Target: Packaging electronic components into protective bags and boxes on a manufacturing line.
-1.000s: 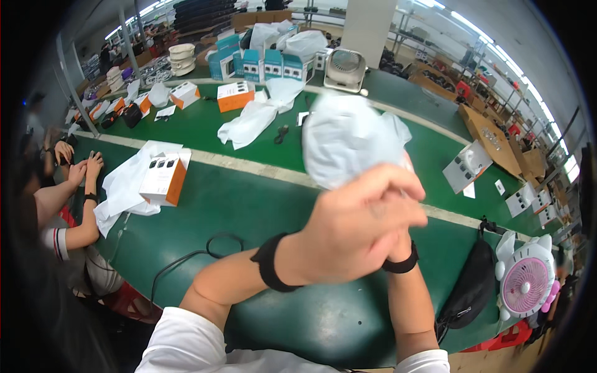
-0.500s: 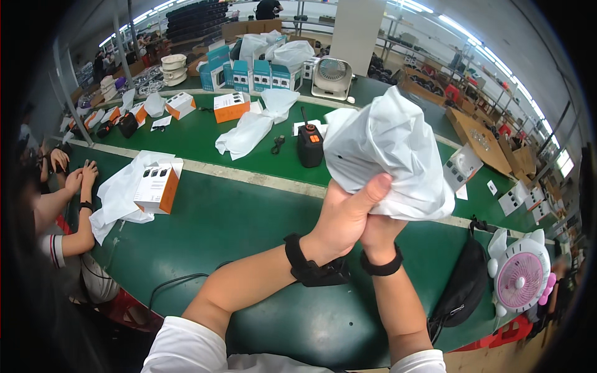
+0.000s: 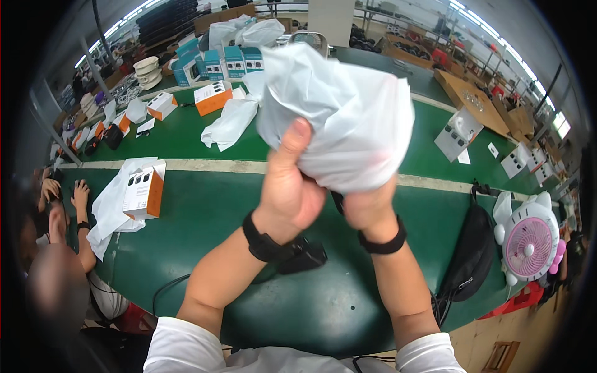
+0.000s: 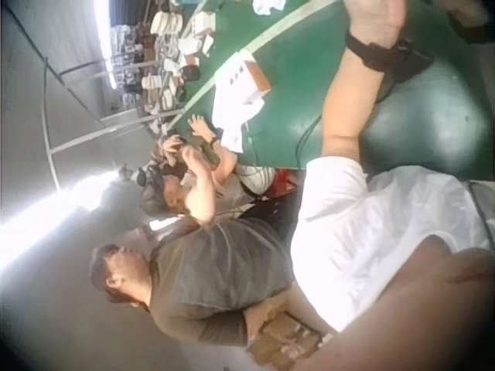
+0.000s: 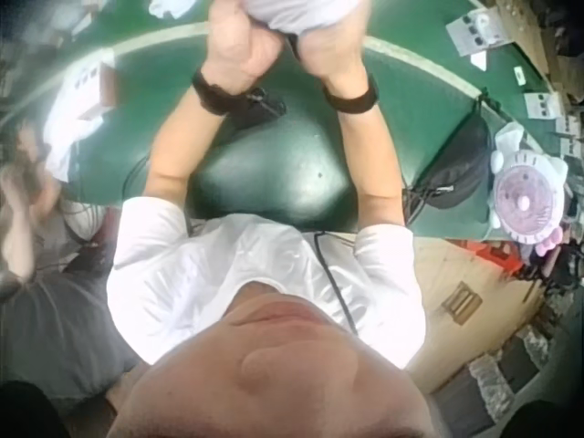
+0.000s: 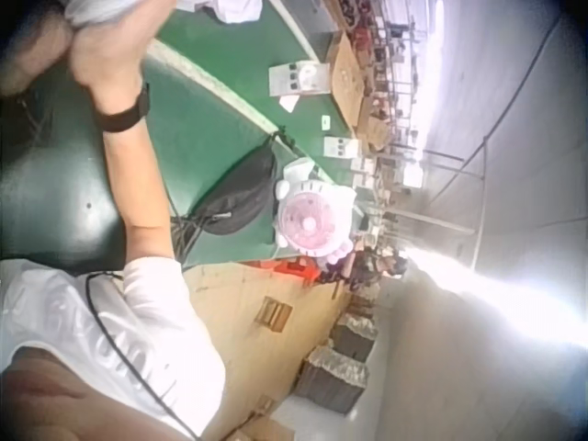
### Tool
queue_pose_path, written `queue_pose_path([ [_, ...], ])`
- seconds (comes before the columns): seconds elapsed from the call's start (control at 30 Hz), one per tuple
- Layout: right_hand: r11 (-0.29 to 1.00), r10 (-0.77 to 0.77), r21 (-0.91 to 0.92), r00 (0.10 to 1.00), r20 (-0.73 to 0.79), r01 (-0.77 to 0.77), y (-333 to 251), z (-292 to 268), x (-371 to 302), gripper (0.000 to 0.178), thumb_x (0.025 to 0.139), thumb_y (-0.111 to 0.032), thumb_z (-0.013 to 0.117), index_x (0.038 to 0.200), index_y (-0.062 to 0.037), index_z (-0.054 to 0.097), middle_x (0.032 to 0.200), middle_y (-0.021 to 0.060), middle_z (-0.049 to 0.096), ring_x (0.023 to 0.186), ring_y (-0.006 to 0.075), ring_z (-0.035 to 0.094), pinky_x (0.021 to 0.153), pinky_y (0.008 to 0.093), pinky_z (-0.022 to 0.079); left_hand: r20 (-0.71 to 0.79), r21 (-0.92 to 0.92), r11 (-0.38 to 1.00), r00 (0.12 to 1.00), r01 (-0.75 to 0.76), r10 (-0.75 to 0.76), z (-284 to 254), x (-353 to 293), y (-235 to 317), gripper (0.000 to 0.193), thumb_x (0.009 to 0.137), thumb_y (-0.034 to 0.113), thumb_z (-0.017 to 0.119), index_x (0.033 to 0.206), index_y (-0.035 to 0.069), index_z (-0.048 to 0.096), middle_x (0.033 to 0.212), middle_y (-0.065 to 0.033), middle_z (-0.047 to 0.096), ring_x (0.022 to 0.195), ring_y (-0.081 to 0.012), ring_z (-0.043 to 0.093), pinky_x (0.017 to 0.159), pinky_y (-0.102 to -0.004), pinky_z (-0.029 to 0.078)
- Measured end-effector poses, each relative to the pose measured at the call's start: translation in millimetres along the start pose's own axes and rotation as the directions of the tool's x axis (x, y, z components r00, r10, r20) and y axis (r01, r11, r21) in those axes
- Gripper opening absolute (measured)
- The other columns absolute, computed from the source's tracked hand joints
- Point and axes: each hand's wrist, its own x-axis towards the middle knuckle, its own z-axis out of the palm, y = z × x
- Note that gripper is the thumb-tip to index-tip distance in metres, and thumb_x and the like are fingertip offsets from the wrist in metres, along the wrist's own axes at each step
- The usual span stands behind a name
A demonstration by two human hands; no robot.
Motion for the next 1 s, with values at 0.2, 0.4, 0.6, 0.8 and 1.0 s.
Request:
queue_pose_path([
  [0.2, 0.890, 0.396, 0.429, 0.724, -0.564, -0.153, -0.7, -59.9, 33.5, 0.061, 0.096, -0.047, 0.038, 0.136, -0.0019, 0.028, 0.131, 0.0201, 0.043, 0.114, 0.0286, 0.050, 0.091, 0.0393, 0.043, -0.054, 0.116, 0.863, 0.865, -0.491, 0.499, 9.2, 33.3, 49.1, 0.049, 0.091, 0.032, 0.059, 0.129, 0.004, 0.045, 0.127, -0.0091, 0.054, 0.116, -0.0260, 0.053, 0.100, -0.0433, 0.043],
  [0.4, 0.761, 0.544, 0.520, 0.818, -0.186, -0.387, 29.2, -46.9, 17.9, 0.047, 0.090, -0.021, 0.060, 0.129, -0.0025, 0.042, 0.121, 0.0110, 0.055, 0.107, 0.0214, 0.056, 0.091, 0.0371, 0.046, 0.361, 0.571, 0.802, 0.931, -0.176, -0.053, 12.5, 66.4, -2.9, 0.041, 0.087, 0.015, 0.066, 0.122, 0.001, 0.050, 0.110, -0.0047, 0.059, 0.095, -0.0120, 0.057, 0.079, -0.0275, 0.048],
  [0.6, 0.726, 0.679, 0.523, 0.591, -0.436, -0.448, 48.5, -124.2, 19.8, 0.037, 0.090, -0.034, 0.059, 0.119, -0.0130, 0.053, 0.111, 0.0020, 0.062, 0.096, 0.0183, 0.062, 0.075, 0.0412, 0.051, 0.293, 0.945, 0.222, 0.924, -0.241, -0.246, -37.2, 172.4, -57.8, 0.056, 0.074, 0.035, 0.074, 0.111, -0.004, 0.060, 0.107, -0.0184, 0.063, 0.092, -0.0300, 0.063, 0.080, -0.0387, 0.051],
  [0.8, 0.784, 0.619, 0.459, 0.574, -0.536, -0.418, 26.2, -143.4, 30.0, 0.036, 0.089, -0.035, 0.061, 0.116, -0.0136, 0.055, 0.108, 0.0013, 0.063, 0.093, 0.0170, 0.063, 0.070, 0.0405, 0.051, 0.553, 0.404, -0.634, 0.729, -0.659, -0.405, -80.7, 189.8, -147.0, 0.050, 0.075, 0.026, 0.069, 0.122, 0.015, 0.055, 0.121, -0.0177, 0.053, 0.113, -0.0407, 0.050, 0.082, -0.0488, 0.048],
  [1.0, 0.881, 0.468, 0.327, 0.727, -0.502, -0.341, 39.4, -133.3, 30.0, 0.035, 0.088, -0.031, 0.062, 0.116, -0.0095, 0.056, 0.104, 0.0029, 0.065, 0.086, 0.0167, 0.065, 0.063, 0.0383, 0.053, 0.329, 0.422, -0.731, 0.842, -0.536, -0.428, -92.8, 210.5, -193.0, 0.040, 0.071, 0.017, 0.068, 0.109, 0.009, 0.060, 0.120, -0.0175, 0.052, 0.108, -0.0386, 0.054, 0.082, -0.0495, 0.047],
])
